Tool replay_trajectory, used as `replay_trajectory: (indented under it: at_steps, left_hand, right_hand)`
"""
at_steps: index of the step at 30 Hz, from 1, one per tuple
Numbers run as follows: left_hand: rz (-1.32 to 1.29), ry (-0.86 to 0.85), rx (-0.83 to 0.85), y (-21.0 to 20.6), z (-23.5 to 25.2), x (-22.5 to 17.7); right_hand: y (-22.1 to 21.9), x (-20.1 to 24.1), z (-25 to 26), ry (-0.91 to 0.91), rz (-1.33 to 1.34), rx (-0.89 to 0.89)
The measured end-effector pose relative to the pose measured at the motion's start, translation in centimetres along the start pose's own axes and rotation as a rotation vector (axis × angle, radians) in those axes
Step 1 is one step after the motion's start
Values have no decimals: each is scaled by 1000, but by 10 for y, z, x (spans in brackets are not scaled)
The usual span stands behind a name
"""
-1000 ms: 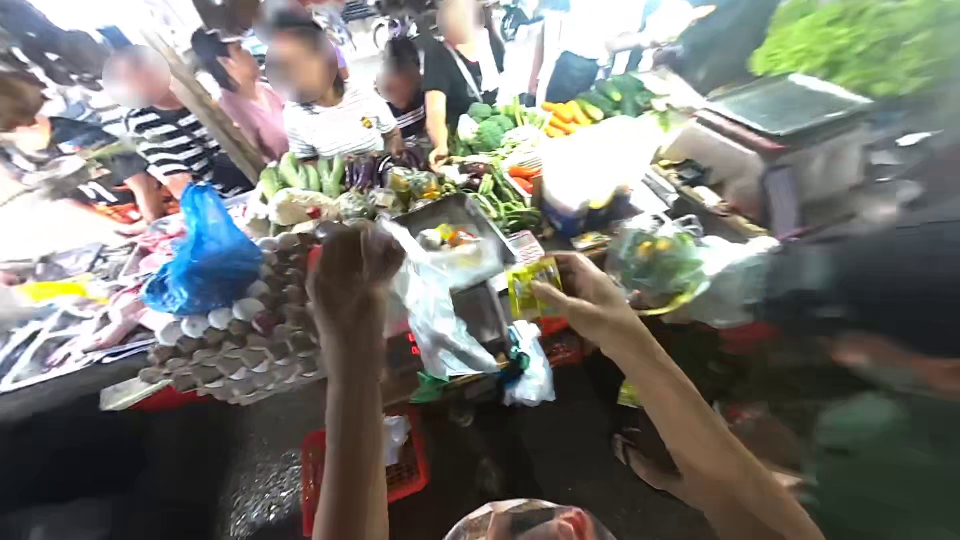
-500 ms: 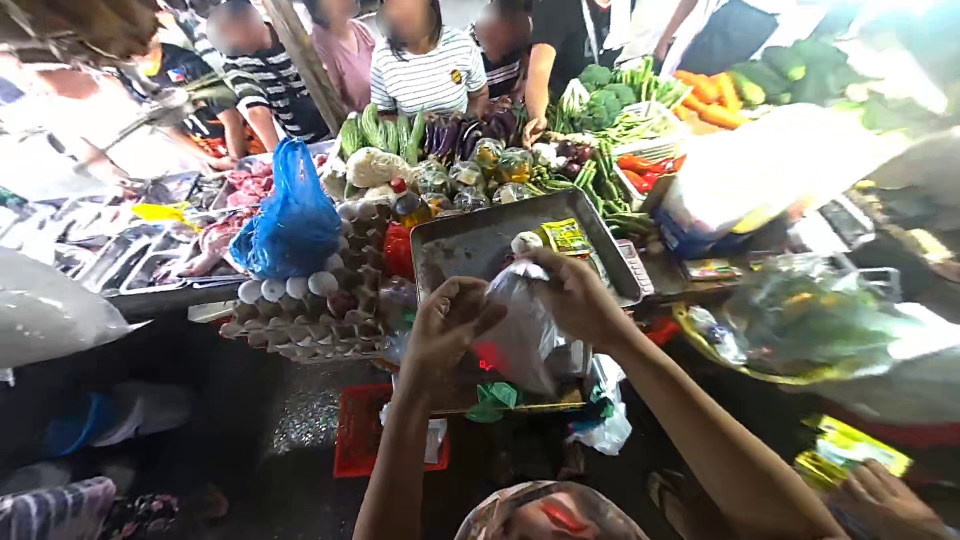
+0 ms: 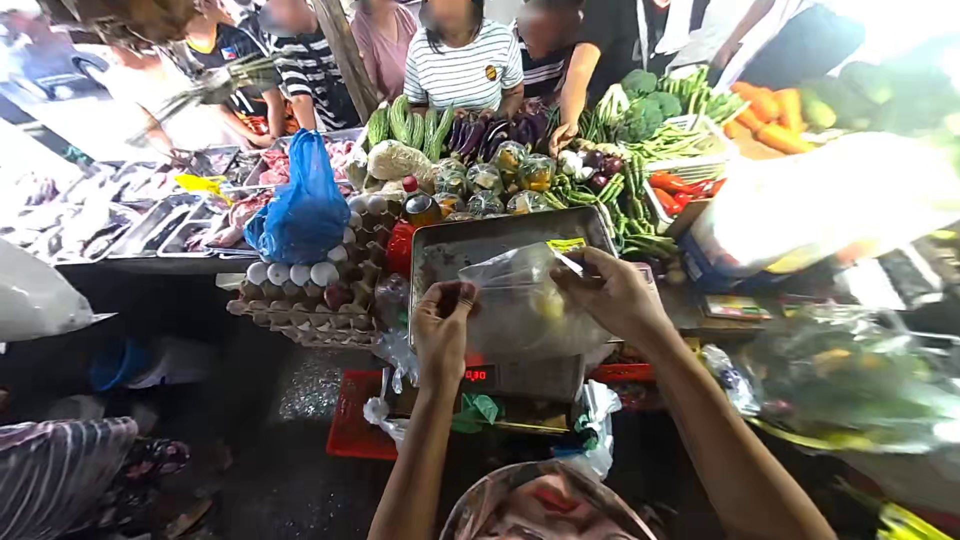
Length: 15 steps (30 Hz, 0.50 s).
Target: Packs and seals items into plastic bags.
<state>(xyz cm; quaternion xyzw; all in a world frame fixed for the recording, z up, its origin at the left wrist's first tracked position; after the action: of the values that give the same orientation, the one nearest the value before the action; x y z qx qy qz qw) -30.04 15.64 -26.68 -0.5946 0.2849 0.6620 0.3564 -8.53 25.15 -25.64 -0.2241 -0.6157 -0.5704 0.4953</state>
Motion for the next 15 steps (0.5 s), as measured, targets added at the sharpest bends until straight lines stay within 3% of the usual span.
replay_trajectory:
  at_steps: [4,8,13,15]
  left_hand:
    - [210,-179,-119,25,9,5]
    - [420,-269,-276,40,9,12]
    - [619,-208,-343,66,9,15]
    - [751,-230,-414,69,3,13]
  right_hand:
    - [45,-12,4,-8,-90,202]
    - [46,-9,6,-102,-11,77]
    - [31,-4,10,71,211,130]
    - [22,4,12,49,268,116]
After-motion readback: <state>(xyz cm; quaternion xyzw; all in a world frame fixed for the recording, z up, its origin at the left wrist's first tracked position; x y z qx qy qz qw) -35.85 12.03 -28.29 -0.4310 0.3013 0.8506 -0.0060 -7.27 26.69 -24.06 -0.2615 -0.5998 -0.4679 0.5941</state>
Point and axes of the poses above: each hand's wrist, its own z-axis towards the middle knuckle, its own y-axis out of the back of the hand, x = y × z, the point moved 1 cm from there along z, towards the middle knuckle, and after that the axes turned 1 degree about z, right-handed, at the moved point
